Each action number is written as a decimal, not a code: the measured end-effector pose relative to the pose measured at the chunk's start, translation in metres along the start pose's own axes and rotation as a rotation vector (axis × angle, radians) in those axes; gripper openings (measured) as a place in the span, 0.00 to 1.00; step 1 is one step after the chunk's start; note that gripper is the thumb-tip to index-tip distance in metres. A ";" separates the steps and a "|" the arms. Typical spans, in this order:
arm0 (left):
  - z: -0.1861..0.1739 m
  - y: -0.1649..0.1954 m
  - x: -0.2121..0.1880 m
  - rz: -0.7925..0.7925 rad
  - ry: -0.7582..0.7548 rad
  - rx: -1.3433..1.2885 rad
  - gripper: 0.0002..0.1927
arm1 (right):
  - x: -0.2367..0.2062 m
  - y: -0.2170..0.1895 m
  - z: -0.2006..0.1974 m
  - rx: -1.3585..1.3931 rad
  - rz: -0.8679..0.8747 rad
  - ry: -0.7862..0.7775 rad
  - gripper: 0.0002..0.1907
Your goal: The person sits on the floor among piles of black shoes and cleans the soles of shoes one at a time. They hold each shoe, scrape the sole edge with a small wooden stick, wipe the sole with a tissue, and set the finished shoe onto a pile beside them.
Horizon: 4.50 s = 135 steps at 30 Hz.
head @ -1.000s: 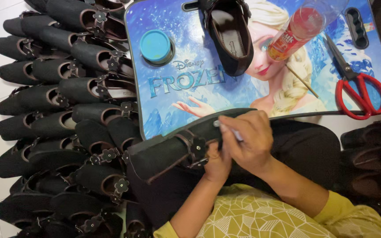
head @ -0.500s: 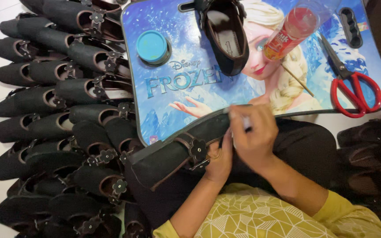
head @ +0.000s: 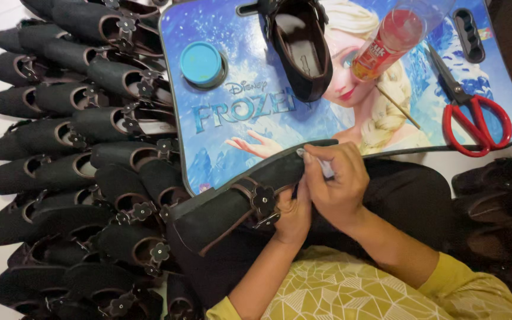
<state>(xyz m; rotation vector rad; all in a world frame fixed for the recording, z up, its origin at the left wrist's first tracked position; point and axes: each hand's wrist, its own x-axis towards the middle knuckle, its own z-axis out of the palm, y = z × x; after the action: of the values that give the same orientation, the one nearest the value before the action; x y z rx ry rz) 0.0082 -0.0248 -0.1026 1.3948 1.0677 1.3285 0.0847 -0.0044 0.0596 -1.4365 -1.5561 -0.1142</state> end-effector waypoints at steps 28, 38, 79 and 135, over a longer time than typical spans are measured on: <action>-0.005 0.027 0.013 -0.026 0.049 -0.065 0.11 | 0.001 0.019 0.000 -0.007 0.004 -0.031 0.05; -0.003 0.068 0.029 -0.015 0.104 -0.072 0.08 | 0.015 0.033 -0.003 0.264 0.281 -0.026 0.03; 0.003 0.076 0.040 -0.155 0.184 -0.240 0.09 | 0.016 0.027 -0.011 0.065 -0.150 -0.131 0.08; 0.029 0.058 0.018 -0.275 0.058 -0.445 0.03 | 0.018 0.028 -0.004 0.054 0.172 -0.020 0.04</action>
<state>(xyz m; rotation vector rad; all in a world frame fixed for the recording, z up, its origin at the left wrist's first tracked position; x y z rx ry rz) 0.0378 -0.0208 -0.0426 0.8537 0.8935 1.3076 0.1129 0.0137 0.0593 -1.5255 -1.4335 0.0447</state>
